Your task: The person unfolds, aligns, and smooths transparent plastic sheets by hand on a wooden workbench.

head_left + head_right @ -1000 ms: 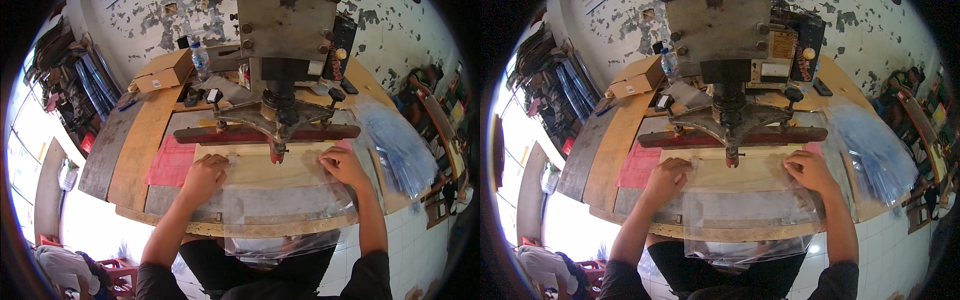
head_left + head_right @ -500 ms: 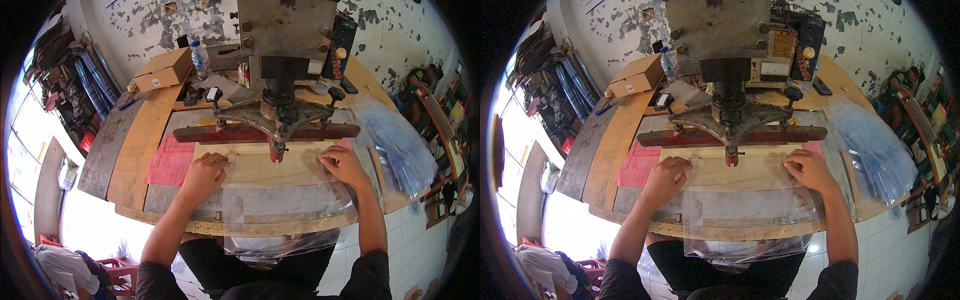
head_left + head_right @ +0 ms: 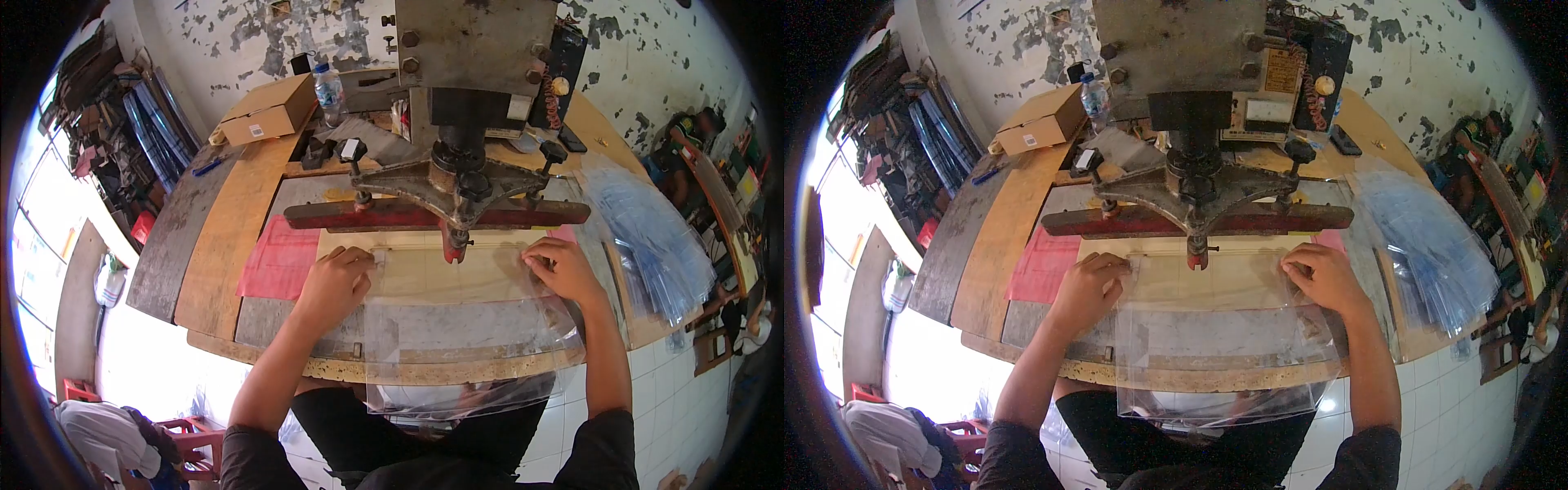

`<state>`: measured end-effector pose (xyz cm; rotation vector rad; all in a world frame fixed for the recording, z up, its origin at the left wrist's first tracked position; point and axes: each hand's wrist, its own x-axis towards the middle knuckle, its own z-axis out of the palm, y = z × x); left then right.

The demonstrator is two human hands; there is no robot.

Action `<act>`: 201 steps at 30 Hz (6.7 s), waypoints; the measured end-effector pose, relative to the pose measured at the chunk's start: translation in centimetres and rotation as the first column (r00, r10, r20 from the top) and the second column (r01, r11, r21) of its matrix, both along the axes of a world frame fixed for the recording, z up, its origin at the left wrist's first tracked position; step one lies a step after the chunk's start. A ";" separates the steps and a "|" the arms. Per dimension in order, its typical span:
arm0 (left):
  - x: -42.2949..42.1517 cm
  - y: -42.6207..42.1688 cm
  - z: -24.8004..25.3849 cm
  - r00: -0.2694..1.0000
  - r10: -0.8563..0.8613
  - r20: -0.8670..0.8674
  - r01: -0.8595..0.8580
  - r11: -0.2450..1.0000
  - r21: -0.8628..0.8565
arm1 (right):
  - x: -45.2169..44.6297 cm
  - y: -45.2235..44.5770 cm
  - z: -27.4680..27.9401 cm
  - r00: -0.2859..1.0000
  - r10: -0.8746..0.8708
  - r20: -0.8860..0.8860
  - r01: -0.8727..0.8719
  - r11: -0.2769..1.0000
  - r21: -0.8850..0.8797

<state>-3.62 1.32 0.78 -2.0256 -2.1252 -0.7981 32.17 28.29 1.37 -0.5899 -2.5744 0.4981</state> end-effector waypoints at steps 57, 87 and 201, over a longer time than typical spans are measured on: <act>-1.7 0.6 -3.3 0.998 -0.067 -0.021 0.070 0.980 0.186 | 1.6 0.2 -2.7 0.999 -0.020 -0.041 0.018 0.998 -0.055; -2.0 0.3 -3.3 0.993 -0.057 -0.100 0.075 0.979 0.188 | 0.6 2.6 -4.9 0.974 -0.036 -0.224 0.011 0.994 -0.112; 5.7 -7.3 -0.9 0.992 0.093 0.085 -0.096 0.994 0.042 | 7.5 -8.7 -1.4 0.950 -0.258 -0.178 0.207 0.943 -0.260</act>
